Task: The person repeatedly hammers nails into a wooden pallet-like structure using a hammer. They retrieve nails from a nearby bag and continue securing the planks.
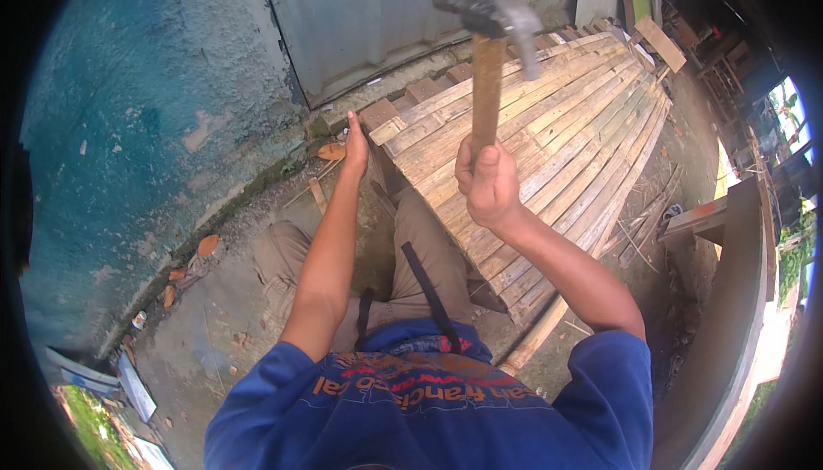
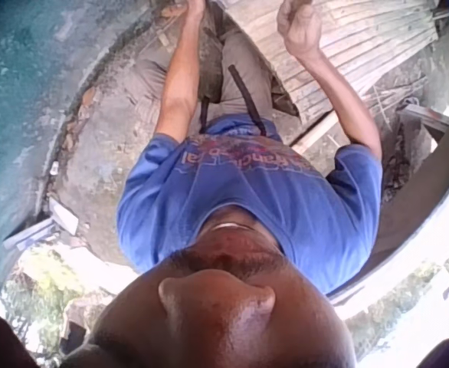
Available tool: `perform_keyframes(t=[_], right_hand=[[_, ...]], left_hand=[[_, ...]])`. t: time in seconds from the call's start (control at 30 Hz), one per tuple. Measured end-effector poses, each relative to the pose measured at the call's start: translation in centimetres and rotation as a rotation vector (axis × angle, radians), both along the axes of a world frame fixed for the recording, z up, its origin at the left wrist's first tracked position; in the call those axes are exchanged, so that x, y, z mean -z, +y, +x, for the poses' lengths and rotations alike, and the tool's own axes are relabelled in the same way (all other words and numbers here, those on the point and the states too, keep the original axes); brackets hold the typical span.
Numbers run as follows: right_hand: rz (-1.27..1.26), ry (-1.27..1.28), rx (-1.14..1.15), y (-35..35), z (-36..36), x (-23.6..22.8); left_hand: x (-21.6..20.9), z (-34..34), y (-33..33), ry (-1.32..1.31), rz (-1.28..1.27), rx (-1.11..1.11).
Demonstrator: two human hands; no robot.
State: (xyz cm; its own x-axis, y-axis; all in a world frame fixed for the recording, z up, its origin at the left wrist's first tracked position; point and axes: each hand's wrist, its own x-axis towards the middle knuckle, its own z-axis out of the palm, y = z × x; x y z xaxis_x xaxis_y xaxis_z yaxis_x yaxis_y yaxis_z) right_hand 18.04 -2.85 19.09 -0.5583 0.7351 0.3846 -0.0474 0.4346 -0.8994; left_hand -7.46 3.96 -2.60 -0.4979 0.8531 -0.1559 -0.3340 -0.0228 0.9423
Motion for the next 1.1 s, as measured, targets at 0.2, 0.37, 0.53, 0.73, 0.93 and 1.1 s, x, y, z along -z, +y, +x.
perform_keyframes(t=[0.2, 0.37, 0.53, 0.73, 0.93, 1.1], right_hand=[[-0.643, -0.594, -0.038, -0.4, 3.5, 1.7], [-0.465, -0.209, 0.11, 2.4, 5.0, 3.0], [-0.498, -0.071, 0.46, 4.9, 4.2, 7.8], [-0.554, 0.035, 0.497, 5.4, 4.9, 7.7], [-0.531, -0.07, 0.492, 5.4, 4.6, 7.5], [-0.318, -0.184, 0.444, 5.6, 4.4, 7.8]], left_hand=[[0.2, -1.1, -0.3, -0.077, 0.036, 0.052], [-5.1, 0.0, -0.8, 0.48, -0.116, -0.194], [-11.6, 5.3, 0.3, 1.11, -0.026, -0.012], [-11.4, 8.5, 0.6, 1.334, -0.169, -0.039], [-11.2, 8.3, 0.0, 1.288, -0.131, -0.037], [-11.4, 8.3, 0.2, 1.189, 0.028, -0.11]])
